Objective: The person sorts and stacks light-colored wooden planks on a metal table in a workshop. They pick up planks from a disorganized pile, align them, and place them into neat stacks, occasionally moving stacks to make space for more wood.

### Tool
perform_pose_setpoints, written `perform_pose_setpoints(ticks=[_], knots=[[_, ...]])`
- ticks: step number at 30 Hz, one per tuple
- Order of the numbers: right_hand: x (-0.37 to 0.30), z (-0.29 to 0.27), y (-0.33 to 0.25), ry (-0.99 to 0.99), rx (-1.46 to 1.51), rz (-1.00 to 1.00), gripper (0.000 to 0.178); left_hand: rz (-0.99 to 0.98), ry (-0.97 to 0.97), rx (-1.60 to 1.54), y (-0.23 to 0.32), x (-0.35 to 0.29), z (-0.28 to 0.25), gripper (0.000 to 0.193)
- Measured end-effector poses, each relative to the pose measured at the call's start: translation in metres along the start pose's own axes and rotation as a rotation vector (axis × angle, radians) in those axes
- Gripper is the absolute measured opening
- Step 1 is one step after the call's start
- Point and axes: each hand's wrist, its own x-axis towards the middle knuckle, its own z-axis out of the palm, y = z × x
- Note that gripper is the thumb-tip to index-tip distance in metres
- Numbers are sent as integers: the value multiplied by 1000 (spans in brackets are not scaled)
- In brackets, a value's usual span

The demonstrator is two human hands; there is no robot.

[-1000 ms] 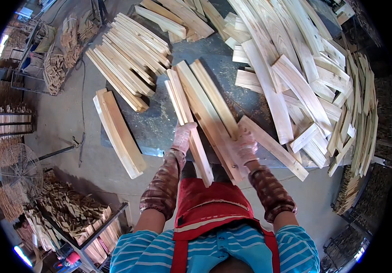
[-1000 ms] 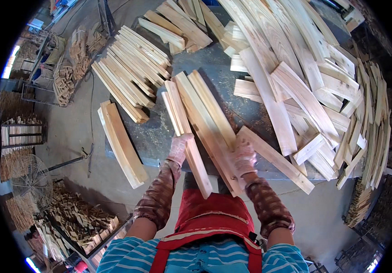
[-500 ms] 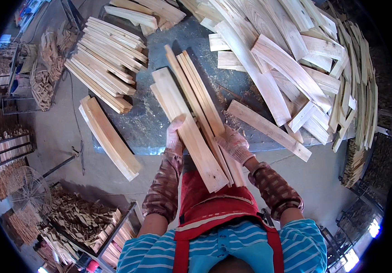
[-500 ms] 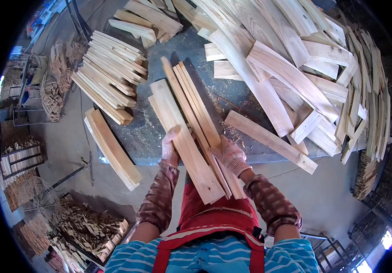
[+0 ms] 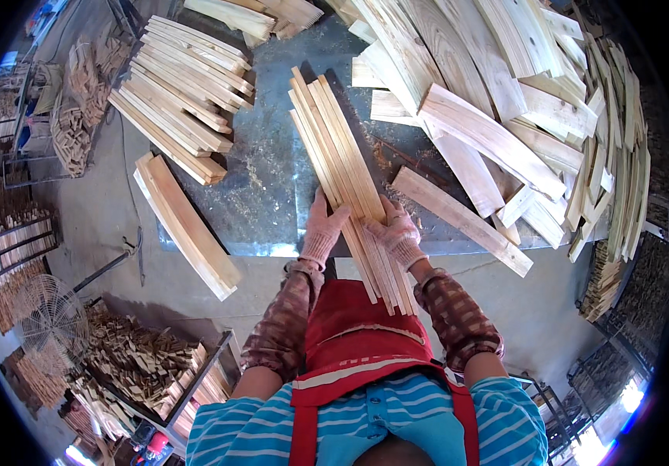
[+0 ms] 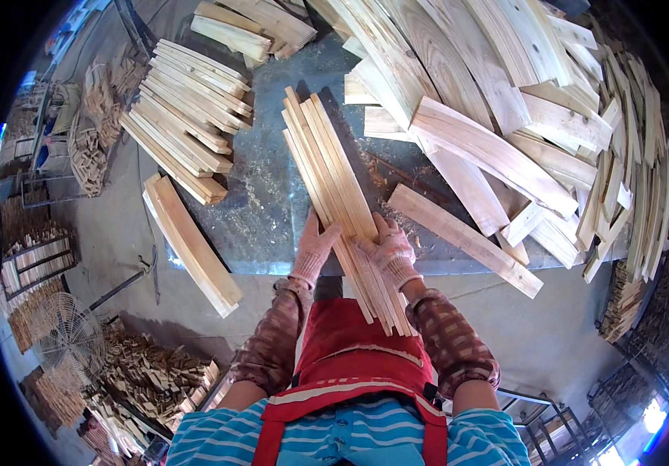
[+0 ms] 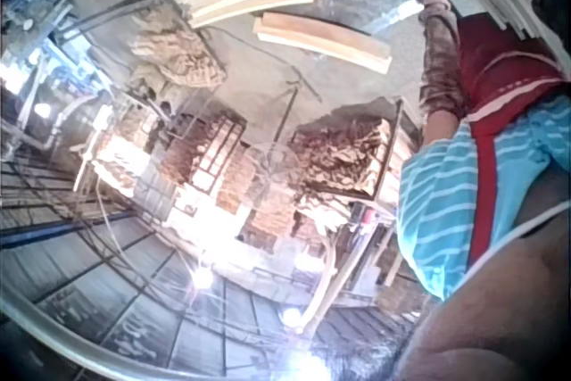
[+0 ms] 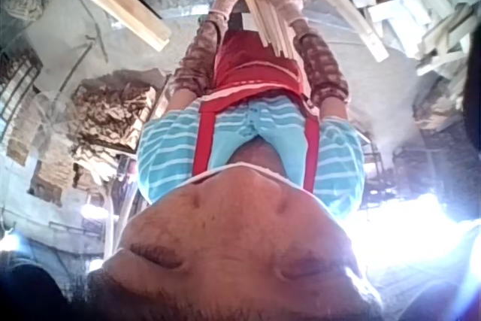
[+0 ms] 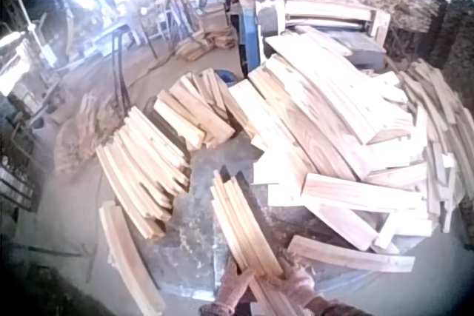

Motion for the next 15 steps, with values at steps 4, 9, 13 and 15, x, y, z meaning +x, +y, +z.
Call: perform_pose_setpoints(ticks=[4,9,13,15], knots=[[2,9,7,-33,127,7,100,-44,28,34,-2,-4,5,69],[0,15,-35,4,-50,48,109,-53,7,-124,6,-8,-16,59],[0,15,-28,-34,-76,29,110,-82,-51,-130,-14,-7,-24,65],[1,10,-37,-49,-73,28,113,-49,-14,-151,-7,-6,-25,61]])
